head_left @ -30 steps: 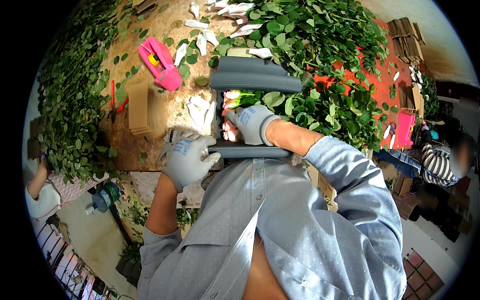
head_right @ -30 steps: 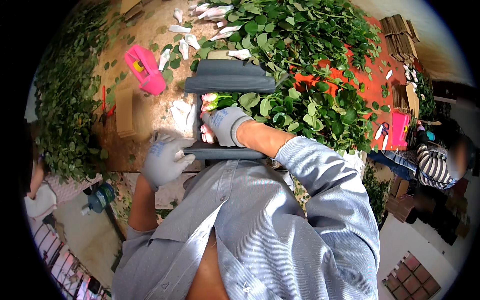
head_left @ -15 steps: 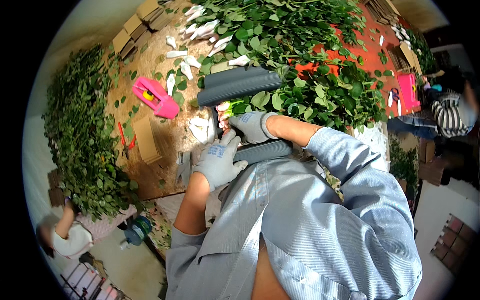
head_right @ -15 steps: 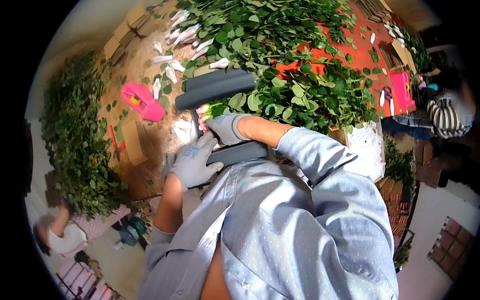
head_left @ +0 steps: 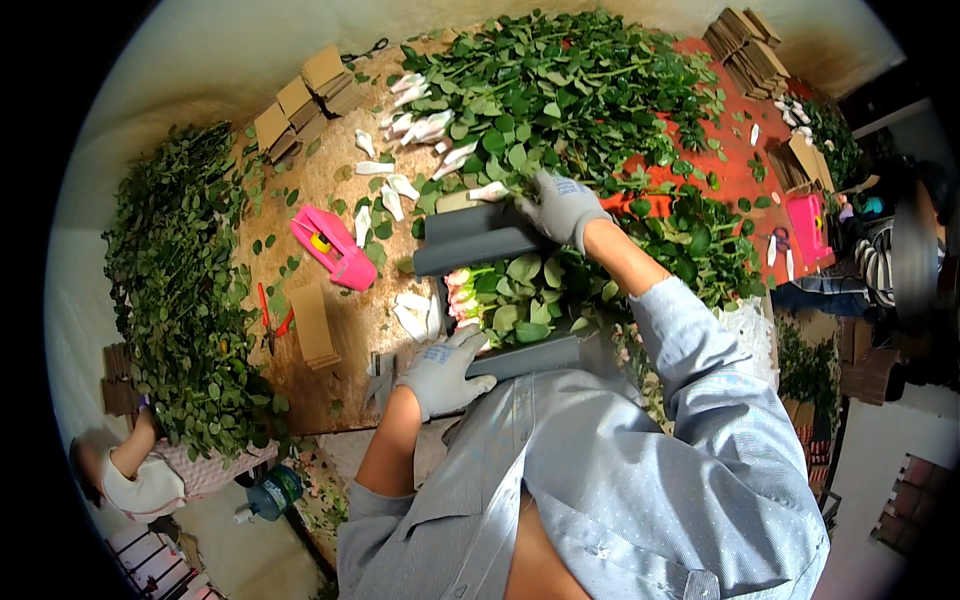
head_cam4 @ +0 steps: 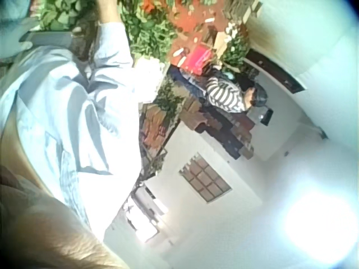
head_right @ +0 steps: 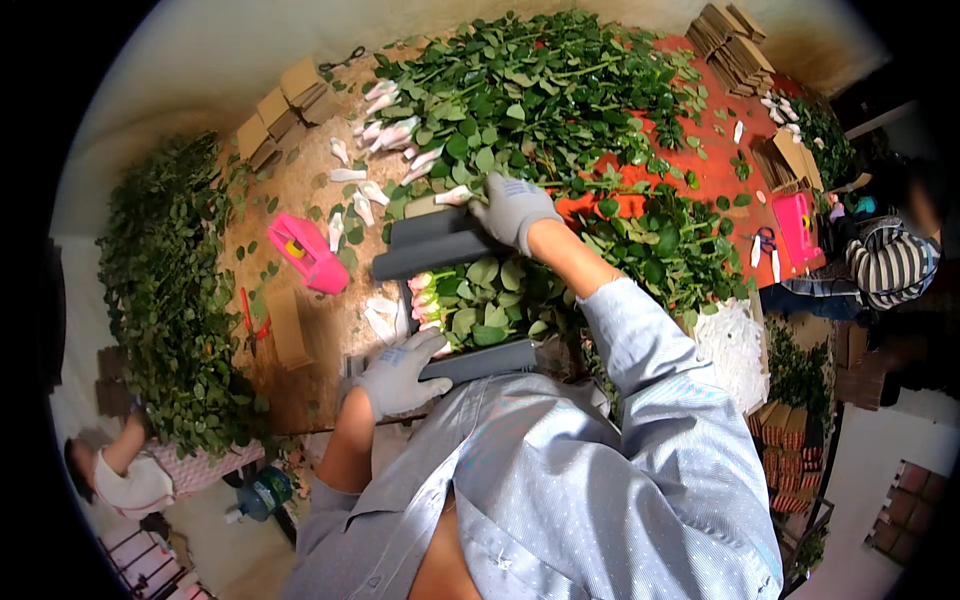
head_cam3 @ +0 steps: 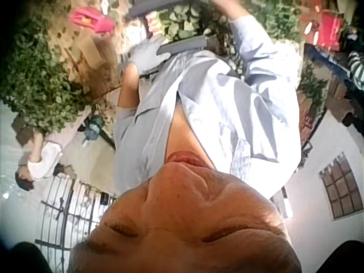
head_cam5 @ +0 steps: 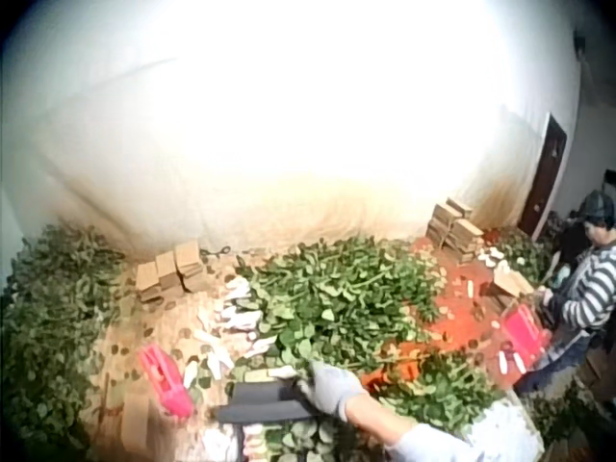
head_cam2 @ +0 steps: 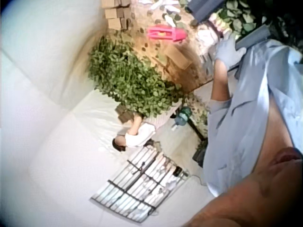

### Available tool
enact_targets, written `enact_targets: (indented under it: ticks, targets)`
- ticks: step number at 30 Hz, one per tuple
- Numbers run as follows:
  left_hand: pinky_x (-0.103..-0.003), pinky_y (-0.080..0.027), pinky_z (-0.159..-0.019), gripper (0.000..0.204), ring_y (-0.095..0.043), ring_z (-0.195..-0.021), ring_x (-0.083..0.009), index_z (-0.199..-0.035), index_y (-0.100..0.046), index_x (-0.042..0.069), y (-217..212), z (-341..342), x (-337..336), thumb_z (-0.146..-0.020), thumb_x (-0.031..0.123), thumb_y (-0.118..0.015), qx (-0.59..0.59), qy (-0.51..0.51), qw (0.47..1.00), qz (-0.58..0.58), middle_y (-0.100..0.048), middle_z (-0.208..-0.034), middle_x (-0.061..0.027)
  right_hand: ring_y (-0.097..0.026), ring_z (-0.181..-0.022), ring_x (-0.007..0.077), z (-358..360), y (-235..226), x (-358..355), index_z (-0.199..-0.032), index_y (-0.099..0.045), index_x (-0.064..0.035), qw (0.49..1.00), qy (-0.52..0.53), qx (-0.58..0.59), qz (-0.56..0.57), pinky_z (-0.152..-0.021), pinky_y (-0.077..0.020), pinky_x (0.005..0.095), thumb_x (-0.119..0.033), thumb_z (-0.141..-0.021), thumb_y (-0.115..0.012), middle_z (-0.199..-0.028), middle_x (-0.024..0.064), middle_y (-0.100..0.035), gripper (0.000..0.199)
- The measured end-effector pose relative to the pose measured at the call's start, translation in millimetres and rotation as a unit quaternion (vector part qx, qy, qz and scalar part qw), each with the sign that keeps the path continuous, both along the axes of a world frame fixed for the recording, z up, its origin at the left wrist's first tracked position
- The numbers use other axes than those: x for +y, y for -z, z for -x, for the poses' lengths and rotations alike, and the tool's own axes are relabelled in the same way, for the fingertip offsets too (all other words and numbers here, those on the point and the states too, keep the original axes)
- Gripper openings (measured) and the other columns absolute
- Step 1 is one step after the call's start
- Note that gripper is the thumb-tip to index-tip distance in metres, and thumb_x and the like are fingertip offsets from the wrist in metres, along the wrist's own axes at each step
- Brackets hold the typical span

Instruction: The person assembles floral arrangements by placing green leaves and white flowers into a gray plastic mold. They use a cardboard spacer to separate layers and a pink stapler to secure the contents. The process is repeated multiple times to create several identical units.

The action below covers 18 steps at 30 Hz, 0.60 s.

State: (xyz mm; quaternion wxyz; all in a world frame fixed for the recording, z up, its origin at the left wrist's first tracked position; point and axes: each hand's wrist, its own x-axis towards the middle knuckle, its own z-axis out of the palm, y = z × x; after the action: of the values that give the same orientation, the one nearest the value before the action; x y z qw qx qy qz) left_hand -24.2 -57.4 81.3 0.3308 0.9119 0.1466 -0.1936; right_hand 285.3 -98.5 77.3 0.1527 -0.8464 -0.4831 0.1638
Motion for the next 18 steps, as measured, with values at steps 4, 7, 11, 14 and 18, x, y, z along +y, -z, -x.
enact_targets:
  ticks: [4,7,11,14,18]
  targets:
    - [-0.045,-0.041,-0.109,0.064,-0.050,-0.130,-0.0397,-0.138,-0.053,0.004,-4,9,4,-0.087,0.040,-0.069,-0.041,-0.038,0.997,0.050,-0.050,-0.146,-0.0192,-0.068,-0.090,0.0393,-40,45,4,-0.105,-0.070,0.0028,0.976,-0.055,0.150,0.150,-0.082,-0.0524,0.0433,-0.051,-0.096,-0.058,-0.097,0.0257,-0.071,0.056]
    - [-0.044,-0.042,-0.109,0.062,-0.052,-0.129,-0.0389,-0.137,-0.056,0.003,-18,19,7,-0.087,0.035,-0.073,-0.075,-0.086,0.990,0.079,-0.052,-0.143,-0.0208,-0.068,-0.083,0.0303,-35,50,5,-0.114,-0.071,0.0013,0.970,-0.056,0.208,0.111,-0.077,-0.0525,0.0388,-0.056,-0.091,-0.065,-0.091,0.0188,-0.073,0.062]
    - [-0.042,-0.047,-0.105,0.060,-0.058,-0.125,-0.0380,-0.136,-0.057,0.002,-41,23,14,-0.087,0.029,-0.076,-0.102,-0.175,0.966,0.162,-0.055,-0.140,-0.0217,-0.064,-0.073,0.0162,-28,27,7,-0.114,-0.069,0.0022,0.927,0.062,0.368,0.035,-0.063,-0.0524,0.0308,-0.050,-0.088,-0.073,-0.088,0.0087,-0.070,0.058]
    - [-0.042,-0.050,-0.101,0.059,-0.062,-0.119,-0.0369,-0.136,-0.057,0.001,-50,24,26,-0.087,0.026,-0.077,-0.118,-0.232,0.944,0.203,-0.060,-0.134,-0.0220,-0.069,-0.092,0.0287,-29,31,8,-0.115,-0.070,-0.0005,0.939,0.040,0.341,-0.033,-0.086,-0.0528,0.0397,-0.058,-0.086,-0.069,-0.097,0.0168,-0.073,0.064]
    - [-0.041,-0.050,-0.100,0.057,-0.063,-0.116,-0.0357,-0.133,-0.058,0.000,-50,32,35,-0.086,0.025,-0.077,-0.160,-0.219,0.958,0.096,-0.064,-0.128,-0.0215,-0.066,-0.108,0.0396,-9,-4,9,-0.114,-0.072,-0.0040,0.982,0.006,0.027,0.189,-0.095,-0.0512,0.0434,-0.056,-0.093,-0.057,-0.116,0.0209,-0.070,0.058]
